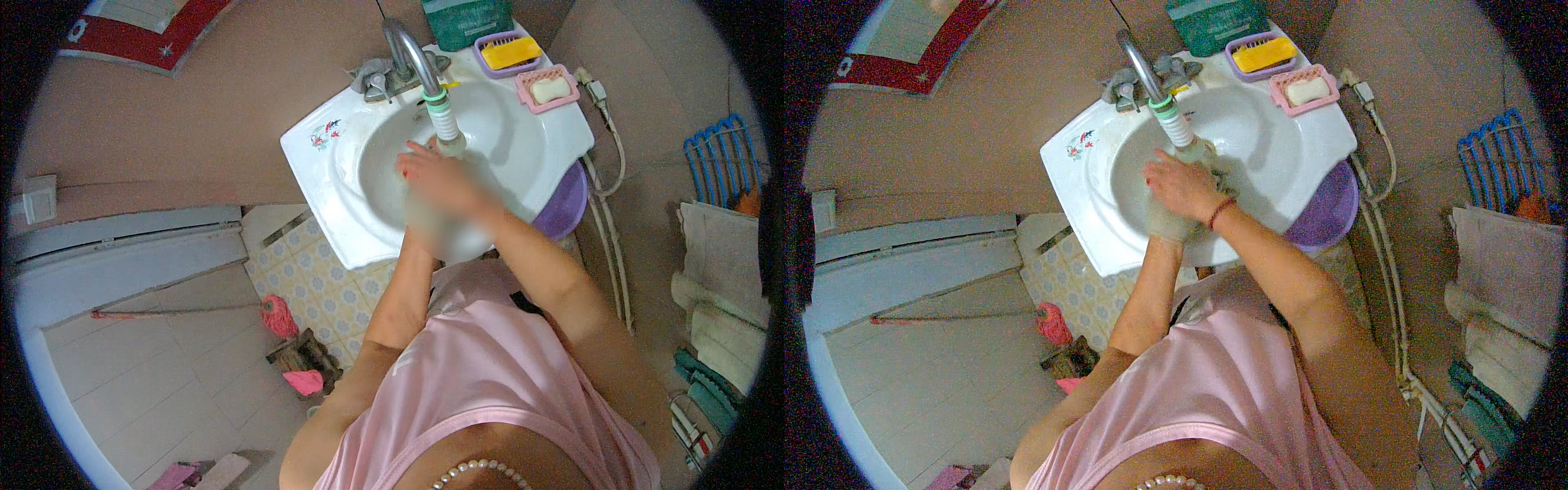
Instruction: The person washes a piece of cloth by hand in a bathroom sink, applying soap from a bar and scrubbing the fabric under running water.
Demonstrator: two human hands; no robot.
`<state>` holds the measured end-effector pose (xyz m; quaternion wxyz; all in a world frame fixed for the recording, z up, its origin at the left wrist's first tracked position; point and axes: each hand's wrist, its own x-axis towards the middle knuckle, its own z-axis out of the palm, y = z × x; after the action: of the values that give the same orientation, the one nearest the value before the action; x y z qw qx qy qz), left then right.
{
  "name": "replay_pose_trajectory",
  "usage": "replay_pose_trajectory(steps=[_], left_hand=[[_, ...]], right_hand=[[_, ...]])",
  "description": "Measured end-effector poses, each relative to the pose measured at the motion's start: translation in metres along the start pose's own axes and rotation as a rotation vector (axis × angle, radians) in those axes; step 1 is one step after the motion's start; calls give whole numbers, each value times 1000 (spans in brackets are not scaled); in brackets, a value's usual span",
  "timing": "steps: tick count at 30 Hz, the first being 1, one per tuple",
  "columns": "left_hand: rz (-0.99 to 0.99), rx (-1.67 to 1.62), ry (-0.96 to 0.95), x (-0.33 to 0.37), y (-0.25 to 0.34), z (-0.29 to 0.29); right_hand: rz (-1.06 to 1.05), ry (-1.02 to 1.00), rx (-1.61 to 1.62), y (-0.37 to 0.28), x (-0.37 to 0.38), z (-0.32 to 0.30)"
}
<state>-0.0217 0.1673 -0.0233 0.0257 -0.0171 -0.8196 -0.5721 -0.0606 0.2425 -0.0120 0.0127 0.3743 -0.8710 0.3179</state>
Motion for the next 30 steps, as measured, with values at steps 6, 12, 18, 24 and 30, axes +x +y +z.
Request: replay_pose_trajectory(steps=[6,12,18,24,30], left_hand=[[91,403,-46,5,5,-10],[223,445,69,6,20,1],[-271,1149,2,13,7,10],[48,262,-52,-5,-16,0],[36,328,-75,-9,-21,6]], right_hand=[[-70,35,20,-39,-13,5],[502,41,328,6,-6,9],[216,157,70,-18,0,3],[563,13,387,-7,-5,19],[-64,88,-11,-3,-11,20]])
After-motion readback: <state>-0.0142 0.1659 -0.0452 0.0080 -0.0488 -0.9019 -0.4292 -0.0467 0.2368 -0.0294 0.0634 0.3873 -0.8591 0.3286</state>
